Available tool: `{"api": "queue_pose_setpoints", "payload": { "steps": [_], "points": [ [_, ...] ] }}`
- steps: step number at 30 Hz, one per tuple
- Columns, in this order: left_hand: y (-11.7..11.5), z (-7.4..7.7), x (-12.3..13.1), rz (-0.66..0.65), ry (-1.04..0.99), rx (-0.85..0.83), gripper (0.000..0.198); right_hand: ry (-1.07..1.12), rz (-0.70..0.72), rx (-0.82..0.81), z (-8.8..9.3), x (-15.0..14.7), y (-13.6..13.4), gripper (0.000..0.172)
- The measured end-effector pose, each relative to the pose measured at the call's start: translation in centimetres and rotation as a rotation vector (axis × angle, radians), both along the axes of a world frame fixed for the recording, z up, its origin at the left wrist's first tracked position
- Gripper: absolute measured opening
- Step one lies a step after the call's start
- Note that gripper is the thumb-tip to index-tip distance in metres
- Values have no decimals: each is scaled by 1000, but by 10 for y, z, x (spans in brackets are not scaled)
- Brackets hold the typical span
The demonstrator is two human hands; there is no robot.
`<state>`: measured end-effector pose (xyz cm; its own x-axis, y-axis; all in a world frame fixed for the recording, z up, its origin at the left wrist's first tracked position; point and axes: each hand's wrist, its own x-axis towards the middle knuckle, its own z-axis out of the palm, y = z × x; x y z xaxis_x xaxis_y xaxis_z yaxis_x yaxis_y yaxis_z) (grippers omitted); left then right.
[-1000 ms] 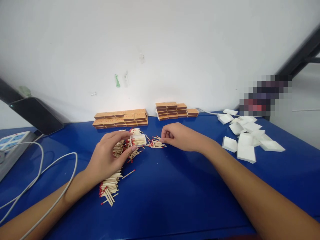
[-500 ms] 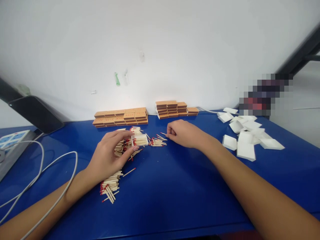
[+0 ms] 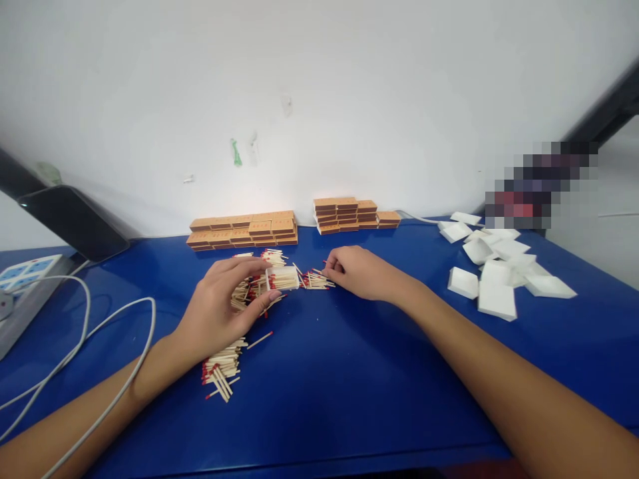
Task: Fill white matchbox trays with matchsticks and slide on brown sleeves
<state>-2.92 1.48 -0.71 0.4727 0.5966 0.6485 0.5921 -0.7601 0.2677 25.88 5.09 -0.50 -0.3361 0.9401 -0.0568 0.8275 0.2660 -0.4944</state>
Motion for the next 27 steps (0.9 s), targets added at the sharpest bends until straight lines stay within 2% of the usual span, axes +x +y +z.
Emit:
{"api": "queue_pose_setpoints", "payload": {
  "steps": [12, 18, 27],
  "points": [
    [1, 0, -1, -15, 26, -9, 36, -76, 38, -36, 11, 2, -6, 22],
    [0, -1, 0, -24, 17, -11, 35, -95, 77, 0, 10, 2, -7, 26],
    [1, -1, 0, -45, 20, 2, 36, -51, 106, -61, 11, 1, -8, 28]
  ]
}}
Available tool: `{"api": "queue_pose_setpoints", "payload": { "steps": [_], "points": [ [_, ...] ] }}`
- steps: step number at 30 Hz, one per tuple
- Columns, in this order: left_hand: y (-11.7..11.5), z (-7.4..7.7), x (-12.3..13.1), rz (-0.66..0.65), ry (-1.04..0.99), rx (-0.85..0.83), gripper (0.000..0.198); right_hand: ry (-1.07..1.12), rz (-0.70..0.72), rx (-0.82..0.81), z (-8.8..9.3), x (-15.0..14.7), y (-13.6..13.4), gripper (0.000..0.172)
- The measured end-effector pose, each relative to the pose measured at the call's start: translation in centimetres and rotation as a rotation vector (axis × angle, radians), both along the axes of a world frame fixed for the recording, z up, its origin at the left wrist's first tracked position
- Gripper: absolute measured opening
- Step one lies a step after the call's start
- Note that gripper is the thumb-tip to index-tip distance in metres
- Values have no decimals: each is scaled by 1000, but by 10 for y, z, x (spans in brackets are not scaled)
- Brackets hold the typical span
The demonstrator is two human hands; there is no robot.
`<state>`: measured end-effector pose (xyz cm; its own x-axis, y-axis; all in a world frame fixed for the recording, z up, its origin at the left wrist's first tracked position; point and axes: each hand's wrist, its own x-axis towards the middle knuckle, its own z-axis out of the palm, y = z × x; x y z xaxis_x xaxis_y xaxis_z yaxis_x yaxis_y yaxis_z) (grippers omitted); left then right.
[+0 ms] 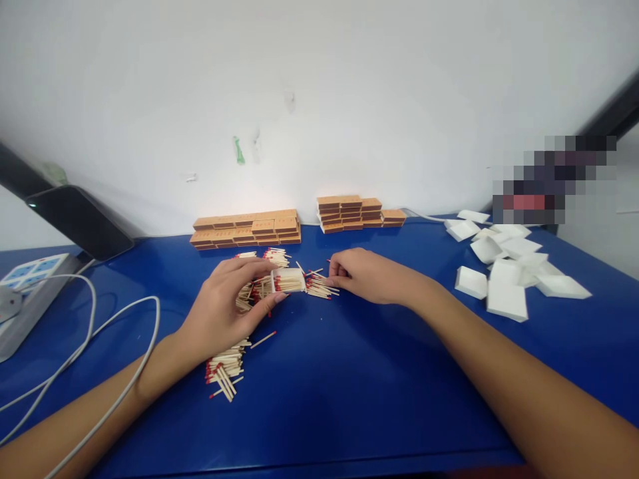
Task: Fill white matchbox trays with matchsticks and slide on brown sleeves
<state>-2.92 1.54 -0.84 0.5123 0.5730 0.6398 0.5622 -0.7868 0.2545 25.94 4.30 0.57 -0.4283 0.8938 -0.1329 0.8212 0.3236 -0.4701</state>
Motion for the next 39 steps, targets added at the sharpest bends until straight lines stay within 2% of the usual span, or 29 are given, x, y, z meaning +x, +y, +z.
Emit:
{"api": "queue_pose_setpoints", "payload": {
  "steps": [8, 17, 26, 33, 39],
  "points": [
    [0, -1, 0, -8, -4, 4, 37, 30, -15, 57, 0, 6, 3, 28],
    [0, -3, 0, -24, 11, -14, 36, 50, 23, 28, 4, 5, 2, 31],
    [0, -3, -1, -39, 17, -30, 35, 111, 20, -37, 4, 2, 2, 24],
    [-1, -3, -1, -39, 13, -43, 35, 79, -82, 123, 14, 7, 2, 26],
    [-1, -2, 0, -39, 0, -46, 34, 22, -81, 116, 3, 7, 6, 19]
  ]
}}
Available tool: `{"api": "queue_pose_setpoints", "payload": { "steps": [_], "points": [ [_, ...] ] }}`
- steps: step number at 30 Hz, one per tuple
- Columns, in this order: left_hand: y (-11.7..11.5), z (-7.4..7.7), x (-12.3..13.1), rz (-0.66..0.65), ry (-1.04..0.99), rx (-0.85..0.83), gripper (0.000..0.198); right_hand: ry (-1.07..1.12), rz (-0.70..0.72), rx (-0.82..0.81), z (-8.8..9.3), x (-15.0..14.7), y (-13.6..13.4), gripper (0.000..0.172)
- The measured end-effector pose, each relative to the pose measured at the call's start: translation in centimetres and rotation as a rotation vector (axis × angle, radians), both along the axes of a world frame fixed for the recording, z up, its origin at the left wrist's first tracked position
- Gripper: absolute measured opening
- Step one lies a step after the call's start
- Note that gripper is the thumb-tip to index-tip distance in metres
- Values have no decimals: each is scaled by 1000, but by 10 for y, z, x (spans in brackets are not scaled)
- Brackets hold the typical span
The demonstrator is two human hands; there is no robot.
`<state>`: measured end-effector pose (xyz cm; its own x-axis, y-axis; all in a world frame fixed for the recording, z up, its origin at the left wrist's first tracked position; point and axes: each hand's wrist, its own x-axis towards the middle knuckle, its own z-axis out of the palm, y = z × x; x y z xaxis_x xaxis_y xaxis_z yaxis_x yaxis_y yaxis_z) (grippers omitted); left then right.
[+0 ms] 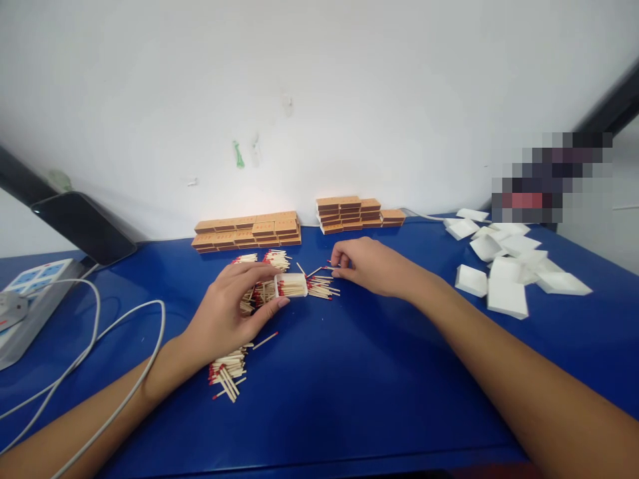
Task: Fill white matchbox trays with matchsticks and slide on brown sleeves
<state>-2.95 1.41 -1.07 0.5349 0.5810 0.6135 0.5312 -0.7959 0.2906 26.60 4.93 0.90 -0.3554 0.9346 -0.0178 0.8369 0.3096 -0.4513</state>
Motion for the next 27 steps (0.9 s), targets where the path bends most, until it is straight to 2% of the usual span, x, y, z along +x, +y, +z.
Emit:
{"api": "queue_pose_setpoints", "payload": {
  "steps": [7, 14, 18, 22, 27],
  "points": [
    [1, 1, 1, -6, 8, -2, 35, -138, -30, 44, -5, -1, 0, 21],
    [1, 0, 0, -8, 6, 0, 34, -122, 14, 27, -11, -2, 0, 21],
    [1, 1, 0, -5, 8, -7, 35, -104, 2, 44, -7, -2, -1, 22],
    [1, -1, 1, 3, 17, 2, 36, 28, -4, 221, 4, -9, -5, 22],
    [2, -2, 1, 91, 6, 0, 34, 221, 2, 494, 14, -26, -21, 21]
  ]
}}
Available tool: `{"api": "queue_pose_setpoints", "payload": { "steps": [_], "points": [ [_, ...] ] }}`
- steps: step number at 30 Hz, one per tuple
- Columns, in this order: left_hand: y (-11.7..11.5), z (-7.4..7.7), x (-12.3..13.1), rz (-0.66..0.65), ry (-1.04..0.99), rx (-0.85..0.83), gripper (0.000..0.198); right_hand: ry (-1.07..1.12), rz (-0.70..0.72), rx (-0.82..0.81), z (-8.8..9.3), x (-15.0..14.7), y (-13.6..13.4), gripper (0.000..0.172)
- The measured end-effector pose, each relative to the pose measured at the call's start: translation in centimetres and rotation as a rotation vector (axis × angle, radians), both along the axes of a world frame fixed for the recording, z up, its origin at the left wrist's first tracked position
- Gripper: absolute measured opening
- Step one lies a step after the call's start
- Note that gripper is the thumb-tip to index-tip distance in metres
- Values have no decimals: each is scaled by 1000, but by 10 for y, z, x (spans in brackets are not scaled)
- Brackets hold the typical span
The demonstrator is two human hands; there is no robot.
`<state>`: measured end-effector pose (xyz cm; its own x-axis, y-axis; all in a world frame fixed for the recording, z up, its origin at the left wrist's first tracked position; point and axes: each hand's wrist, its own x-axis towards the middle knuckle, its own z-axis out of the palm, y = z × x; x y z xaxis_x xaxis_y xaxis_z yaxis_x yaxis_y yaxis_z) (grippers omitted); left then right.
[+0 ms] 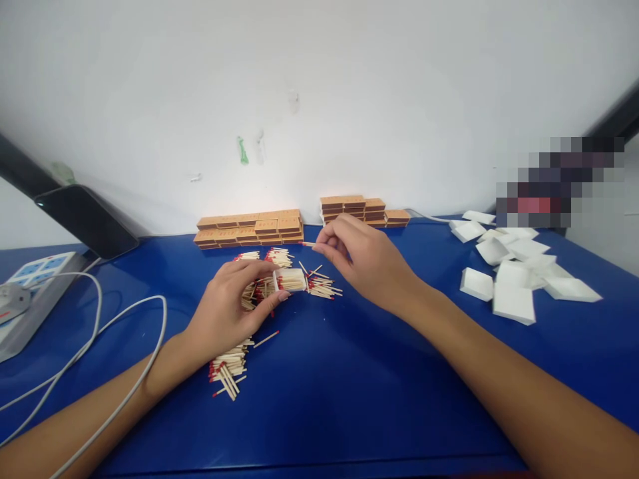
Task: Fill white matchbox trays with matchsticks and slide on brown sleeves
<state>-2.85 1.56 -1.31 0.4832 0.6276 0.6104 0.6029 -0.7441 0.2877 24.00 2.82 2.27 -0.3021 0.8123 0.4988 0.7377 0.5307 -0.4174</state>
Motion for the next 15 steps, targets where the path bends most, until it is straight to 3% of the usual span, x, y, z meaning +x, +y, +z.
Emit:
{"api": "queue_pose_setpoints", "payload": {
  "steps": [3, 7, 12, 15],
  "points": [
    [0, 2, 0, 35, -9, -13, 34, -9, 64, 68, 0, -8, -8, 21],
    [-1, 3, 1, 47, -1, -18, 32, -58, 131, 28, -5, -10, -8, 20],
    [0, 5, 0, 55, 2, 4, 30, -106, 65, 23, -8, -2, 1, 18],
    [5, 11, -4, 156, -68, 68, 28, -110, 11, 3, -11, 1, 5, 17]
  ]
}}
